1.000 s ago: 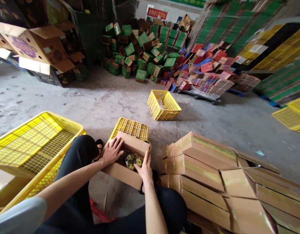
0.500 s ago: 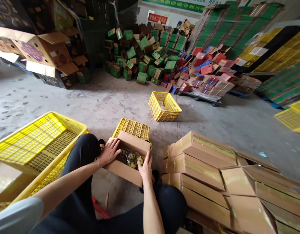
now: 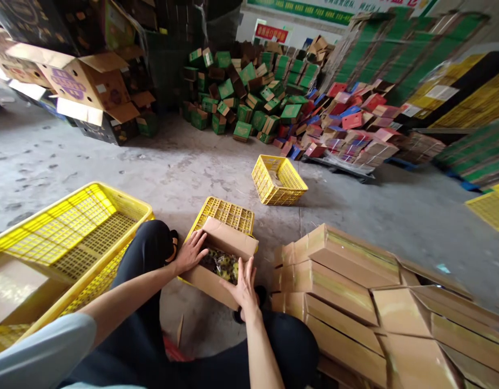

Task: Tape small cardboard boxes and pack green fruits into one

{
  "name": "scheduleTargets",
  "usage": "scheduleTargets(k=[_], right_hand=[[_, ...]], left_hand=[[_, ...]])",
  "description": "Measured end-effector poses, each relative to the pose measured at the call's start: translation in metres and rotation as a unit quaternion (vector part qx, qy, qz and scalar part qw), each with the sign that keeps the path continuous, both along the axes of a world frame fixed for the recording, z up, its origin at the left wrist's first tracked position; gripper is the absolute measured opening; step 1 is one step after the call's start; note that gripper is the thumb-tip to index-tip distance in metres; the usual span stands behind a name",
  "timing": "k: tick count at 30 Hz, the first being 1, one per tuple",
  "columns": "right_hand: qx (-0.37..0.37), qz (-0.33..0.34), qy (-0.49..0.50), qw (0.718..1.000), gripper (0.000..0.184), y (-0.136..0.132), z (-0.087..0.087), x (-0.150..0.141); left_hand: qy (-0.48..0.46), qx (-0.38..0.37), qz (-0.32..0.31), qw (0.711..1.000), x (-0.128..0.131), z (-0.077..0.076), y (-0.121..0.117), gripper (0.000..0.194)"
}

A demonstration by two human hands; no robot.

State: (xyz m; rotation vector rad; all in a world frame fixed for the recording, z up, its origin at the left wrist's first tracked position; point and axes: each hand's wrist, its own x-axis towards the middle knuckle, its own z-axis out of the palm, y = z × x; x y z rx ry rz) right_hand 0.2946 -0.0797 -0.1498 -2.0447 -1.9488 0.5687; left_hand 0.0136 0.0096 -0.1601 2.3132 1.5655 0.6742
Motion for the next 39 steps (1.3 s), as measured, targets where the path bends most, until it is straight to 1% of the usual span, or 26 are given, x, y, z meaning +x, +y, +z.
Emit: scheduleTargets(k=[2, 4, 6, 8, 9, 11, 12, 13, 15, 16, 18, 20, 22, 24, 26, 28, 30, 31, 32, 34, 35, 37, 39], right_hand=[[0.011, -0.011, 0.026, 1.000, 0.113, -0.001, 0.002, -0.002], [0.028, -0.055, 0.062, 0.996, 0.111, -0.002, 0.004, -0.001], [0.034, -0.144, 0.088, 0.985, 0.110, 0.000, 0.004, 0.003], [0.019, -0.232, 0.095, 0.968, 0.105, 0.002, 0.005, 0.012], [0.009, -0.261, 0.094, 0.961, 0.101, 0.004, 0.005, 0.017], [-0.005, -0.289, 0.086, 0.954, 0.094, 0.007, 0.009, 0.025], [-0.006, -0.294, 0.079, 0.952, 0.092, 0.007, 0.011, 0.027], [-0.005, -0.300, 0.071, 0.951, 0.091, 0.006, 0.015, 0.028], [0.015, -0.294, 0.040, 0.955, 0.088, 0.002, 0.024, 0.027], [0.036, -0.274, 0.017, 0.961, 0.086, 0.000, 0.029, 0.025], [0.086, -0.200, -0.021, 0.976, 0.077, -0.005, 0.038, 0.020], [0.106, -0.109, -0.029, 0.988, 0.066, -0.005, 0.044, 0.014], [0.068, -0.049, -0.013, 0.996, 0.057, -0.001, 0.049, 0.007], [-0.003, -0.019, -0.010, 1.000, 0.052, 0.007, 0.051, -0.002], [-0.069, 0.003, -0.013, 0.998, 0.053, 0.017, 0.053, -0.010], [-0.120, 0.027, -0.014, 0.992, 0.056, 0.028, 0.057, -0.016], [-0.159, 0.037, -0.016, 0.987, 0.061, 0.041, 0.060, -0.018], [-0.175, 0.036, -0.019, 0.984, 0.065, 0.047, 0.060, -0.017], [-0.193, 0.033, -0.022, 0.980, 0.068, 0.053, 0.060, -0.017], [-0.223, 0.024, -0.026, 0.974, 0.076, 0.064, 0.057, -0.017], [-0.240, 0.018, -0.028, 0.970, 0.082, 0.068, 0.054, -0.018], [-0.271, 0.005, -0.036, 0.962, 0.095, 0.074, 0.047, -0.025], [-0.288, -0.008, -0.049, 0.956, 0.104, 0.077, 0.041, -0.034]], left_hand=[[-0.035, -0.015, 0.005, 0.999, -0.001, 0.000, 0.000, 0.068], [-0.074, -0.043, 0.032, 0.996, -0.002, 0.002, 0.001, 0.069], [-0.106, -0.082, 0.093, 0.987, -0.005, 0.003, 0.002, 0.070], [-0.119, -0.133, 0.178, 0.968, -0.009, 0.005, 0.004, 0.071], [-0.120, -0.156, 0.215, 0.956, -0.011, 0.006, 0.005, 0.072], [-0.116, -0.185, 0.263, 0.940, -0.015, 0.008, 0.007, 0.073], [-0.115, -0.191, 0.272, 0.936, -0.017, 0.009, 0.007, 0.073], [-0.112, -0.187, 0.267, 0.939, -0.019, 0.012, 0.006, 0.073], [-0.083, -0.156, 0.224, 0.959, -0.021, 0.019, 0.003, 0.073], [-0.055, -0.130, 0.190, 0.972, -0.022, 0.025, 0.000, 0.072], [0.015, -0.064, 0.112, 0.992, -0.022, 0.037, -0.007, 0.067], [0.064, -0.016, 0.040, 0.997, -0.022, 0.050, -0.014, 0.063], [0.090, -0.012, -0.047, 0.995, -0.021, 0.061, -0.020, 0.059], [0.113, -0.060, -0.126, 0.984, -0.020, 0.068, -0.021, 0.054], [0.135, -0.125, -0.168, 0.968, -0.018, 0.072, -0.019, 0.048], [0.149, -0.151, -0.171, 0.962, -0.018, 0.074, -0.013, 0.047], [0.157, -0.156, -0.160, 0.962, -0.021, 0.076, -0.004, 0.057], [0.162, -0.170, -0.156, 0.959, -0.022, 0.076, 0.001, 0.068], [0.170, -0.196, -0.159, 0.953, -0.024, 0.076, 0.006, 0.081], [0.187, -0.258, -0.182, 0.930, -0.027, 0.074, 0.013, 0.108], [0.194, -0.280, -0.197, 0.919, -0.028, 0.071, 0.015, 0.117], [0.204, -0.295, -0.220, 0.907, -0.029, 0.065, 0.017, 0.127], [0.202, -0.287, -0.228, 0.908, -0.031, 0.059, 0.016, 0.131]])
